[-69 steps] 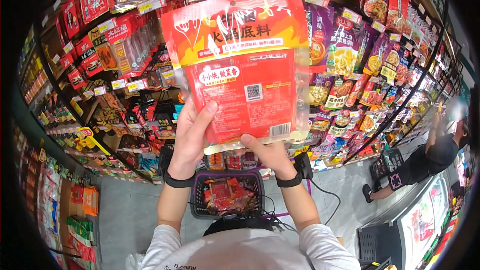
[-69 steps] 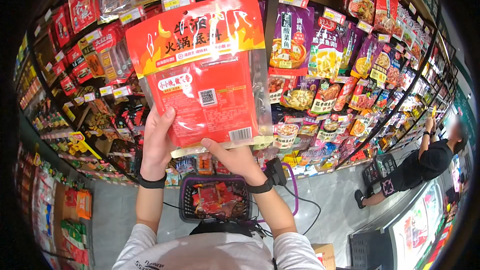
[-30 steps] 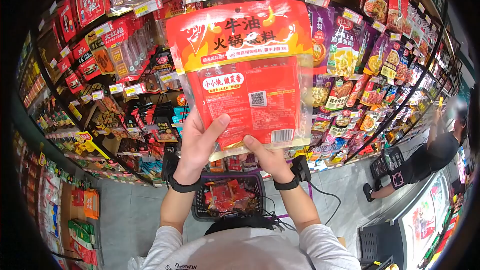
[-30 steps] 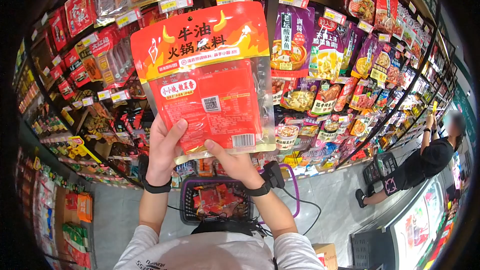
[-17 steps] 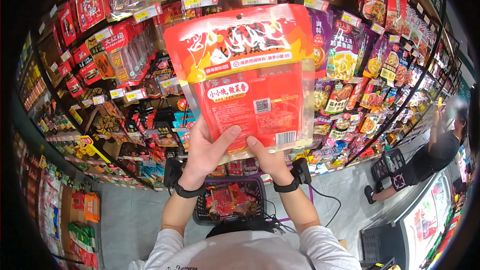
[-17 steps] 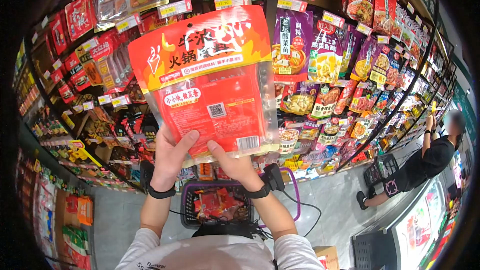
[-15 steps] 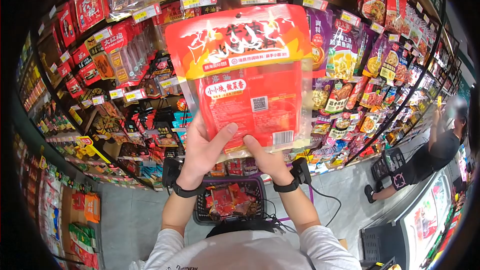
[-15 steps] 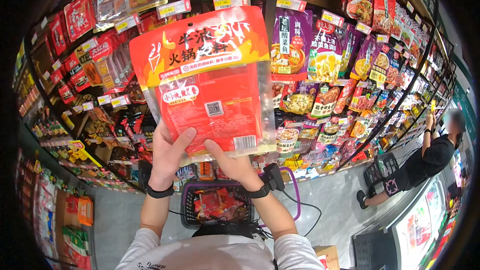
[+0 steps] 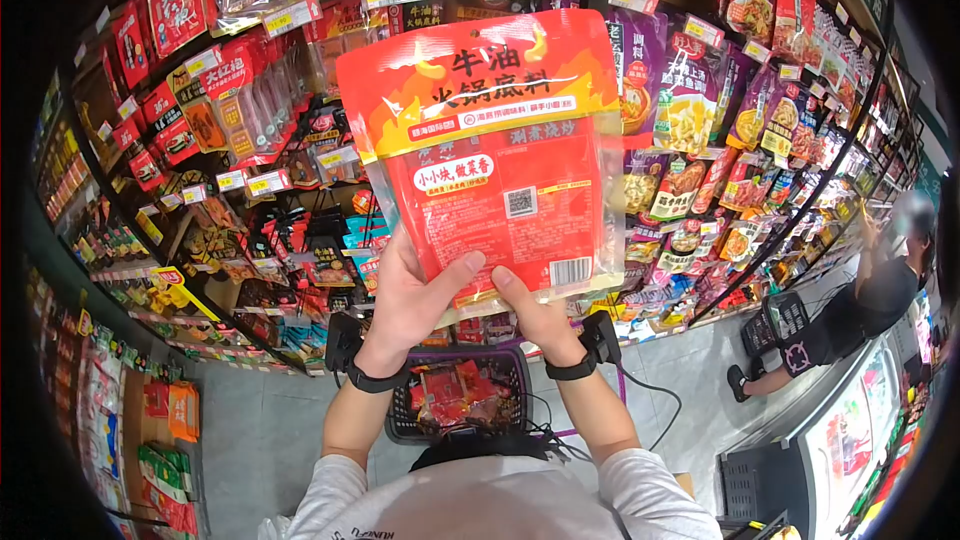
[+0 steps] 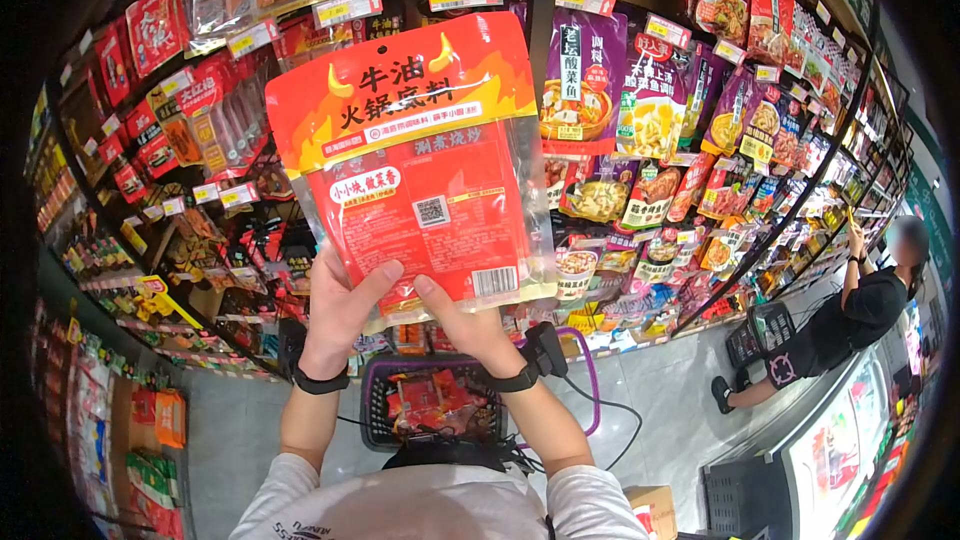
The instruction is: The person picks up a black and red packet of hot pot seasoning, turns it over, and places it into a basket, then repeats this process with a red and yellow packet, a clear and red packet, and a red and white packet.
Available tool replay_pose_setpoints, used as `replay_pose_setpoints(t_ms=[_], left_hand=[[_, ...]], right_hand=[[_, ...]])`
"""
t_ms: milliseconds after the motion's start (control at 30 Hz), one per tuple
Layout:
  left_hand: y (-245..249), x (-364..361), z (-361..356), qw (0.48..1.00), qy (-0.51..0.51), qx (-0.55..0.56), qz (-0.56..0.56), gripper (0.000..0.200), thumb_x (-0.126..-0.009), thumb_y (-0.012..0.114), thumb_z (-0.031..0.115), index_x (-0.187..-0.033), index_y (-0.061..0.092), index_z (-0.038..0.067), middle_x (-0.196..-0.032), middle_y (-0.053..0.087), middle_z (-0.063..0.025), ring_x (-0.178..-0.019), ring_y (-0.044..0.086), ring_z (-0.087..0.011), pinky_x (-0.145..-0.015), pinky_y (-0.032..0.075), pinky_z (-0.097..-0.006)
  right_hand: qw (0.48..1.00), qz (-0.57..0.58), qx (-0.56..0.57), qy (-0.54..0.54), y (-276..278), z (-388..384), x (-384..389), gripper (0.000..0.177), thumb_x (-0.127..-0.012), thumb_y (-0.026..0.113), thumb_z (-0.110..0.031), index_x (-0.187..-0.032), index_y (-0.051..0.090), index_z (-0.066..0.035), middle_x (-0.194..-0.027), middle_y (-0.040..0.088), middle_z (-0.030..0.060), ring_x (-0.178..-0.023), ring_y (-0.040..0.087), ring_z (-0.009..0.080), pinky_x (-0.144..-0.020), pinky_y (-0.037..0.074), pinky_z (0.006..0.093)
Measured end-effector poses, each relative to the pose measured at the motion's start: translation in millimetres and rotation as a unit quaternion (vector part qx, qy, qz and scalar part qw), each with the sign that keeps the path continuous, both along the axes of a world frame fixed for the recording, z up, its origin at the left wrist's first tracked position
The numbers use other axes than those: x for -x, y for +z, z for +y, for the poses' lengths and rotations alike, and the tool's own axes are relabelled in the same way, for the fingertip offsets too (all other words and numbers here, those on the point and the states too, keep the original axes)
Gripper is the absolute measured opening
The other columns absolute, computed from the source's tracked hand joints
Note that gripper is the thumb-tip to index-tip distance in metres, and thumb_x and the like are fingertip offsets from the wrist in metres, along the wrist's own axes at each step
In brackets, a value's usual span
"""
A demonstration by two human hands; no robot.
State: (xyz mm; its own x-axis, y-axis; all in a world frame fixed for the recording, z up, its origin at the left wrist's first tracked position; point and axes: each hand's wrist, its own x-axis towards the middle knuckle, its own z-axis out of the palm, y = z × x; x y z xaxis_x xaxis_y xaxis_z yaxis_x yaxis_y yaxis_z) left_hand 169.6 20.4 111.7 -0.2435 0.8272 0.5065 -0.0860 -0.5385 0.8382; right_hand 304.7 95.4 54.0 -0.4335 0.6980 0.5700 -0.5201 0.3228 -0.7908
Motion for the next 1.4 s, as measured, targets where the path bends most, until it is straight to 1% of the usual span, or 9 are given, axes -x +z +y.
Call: replay_pose_setpoints(t_ms=[133,333,400,600,700,900,1133,1300,1400], left_hand=[[-1,-2,0,1.0,0.002,-0.016,-0.016,0.047,-0.085,0.063,-0.006,-0.126,0.043,0.001,-0.117,0.061,-0.0096,-0.107,0.059,-0.0142,-0.093,0.048,-0.0308],[1,1,-4,0.999,-0.052,-0.012,-0.006,0.045,-0.083,0.065,-0.007,-0.123,0.045,0.001,-0.115,0.062,-0.009,-0.105,0.061,-0.0141,-0.091,0.05,-0.0303],[-2,0,-4,0.999,-0.037,-0.019,-0.002,0.044,-0.082,0.066,-0.007,-0.122,0.047,0.0,-0.114,0.063,-0.0091,-0.103,0.061,-0.014,-0.09,0.05,-0.0301],[-3,-3,-12,1.0,0.005,-0.015,0.006,0.043,-0.081,0.067,-0.008,-0.119,0.05,-0.001,-0.112,0.065,-0.0092,-0.101,0.062,-0.0137,-0.088,0.051,-0.0302],[-1,3,-14,1.0,-0.003,-0.009,0.015,0.04,-0.081,0.068,-0.008,-0.117,0.052,-0.001,-0.11,0.065,-0.0094,-0.099,0.063,-0.0139,-0.087,0.051,-0.0304],[-4,4,-15,1.0,-0.008,-0.016,0.01,0.037,-0.081,0.07,-0.005,-0.115,0.055,-0.002,-0.108,0.067,-0.0096,-0.096,0.064,-0.0141,-0.086,0.052,-0.0301],[-5,10,-13,0.998,-0.008,0.004,0.057,0.032,-0.081,0.07,-0.003,-0.111,0.06,-0.001,-0.106,0.068,-0.0086,-0.095,0.064,-0.0127,-0.083,0.052,-0.0287],[-4,11,-14,0.999,-0.007,0.011,0.041,0.028,-0.082,0.069,-0.002,-0.109,0.062,-0.001,-0.105,0.068,-0.0082,-0.094,0.064,-0.0119,-0.082,0.052,-0.0279],[-1,12,-16,0.999,0.002,0.001,0.039,0.027,-0.083,0.068,-0.002,-0.109,0.062,-0.002,-0.104,0.069,-0.0082,-0.093,0.064,-0.0113,-0.082,0.052,-0.0278]], right_hand=[[1.0,0.002,-0.001,-0.018,-1,-1,2,0.028,-0.092,0.061,-0.014,-0.117,0.057,0.0,-0.112,0.063,0.0083,-0.102,0.059,0.0169,-0.088,0.047,0.032],[0.999,-0.027,0.024,-0.001,1,-8,-6,0.027,-0.092,0.061,-0.014,-0.116,0.058,-0.001,-0.111,0.063,0.0082,-0.101,0.059,0.0168,-0.088,0.047,0.0315],[0.999,-0.019,0.04,0.005,1,-10,-6,0.027,-0.092,0.061,-0.013,-0.116,0.058,-0.001,-0.111,0.063,0.0084,-0.1,0.059,0.017,-0.088,0.047,0.0316],[0.999,0.022,-0.013,-0.042,-7,-10,1,0.028,-0.091,0.062,-0.011,-0.116,0.057,0.0,-0.11,0.063,0.0076,-0.1,0.059,0.0163,-0.087,0.047,0.0317],[0.996,0.08,0.031,-0.034,-6,-11,1,0.03,-0.091,0.062,-0.011,-0.118,0.054,0.0,-0.11,0.062,0.0069,-0.1,0.058,0.0154,-0.088,0.047,0.0312],[0.993,0.1,0.046,-0.044,-7,-9,1,0.031,-0.092,0.062,-0.012,-0.119,0.053,-0.001,-0.112,0.061,0.0063,-0.101,0.057,0.0145,-0.088,0.046,0.0301],[0.994,0.087,0.039,-0.057,-1,-10,0,0.031,-0.092,0.061,-0.013,-0.12,0.053,-0.001,-0.112,0.06,0.0059,-0.102,0.056,0.0141,-0.088,0.045,0.03],[0.995,0.051,0.009,-0.08,0,-11,-2,0.034,-0.092,0.061,-0.013,-0.122,0.051,0.0,-0.114,0.06,0.0057,-0.104,0.055,0.0141,-0.089,0.045,0.0302],[0.994,0.072,0.055,-0.055,-10,-5,-1,0.036,-0.092,0.061,-0.014,-0.124,0.05,0.0,-0.116,0.059,0.0065,-0.105,0.056,0.0149,-0.09,0.045,0.0309]])
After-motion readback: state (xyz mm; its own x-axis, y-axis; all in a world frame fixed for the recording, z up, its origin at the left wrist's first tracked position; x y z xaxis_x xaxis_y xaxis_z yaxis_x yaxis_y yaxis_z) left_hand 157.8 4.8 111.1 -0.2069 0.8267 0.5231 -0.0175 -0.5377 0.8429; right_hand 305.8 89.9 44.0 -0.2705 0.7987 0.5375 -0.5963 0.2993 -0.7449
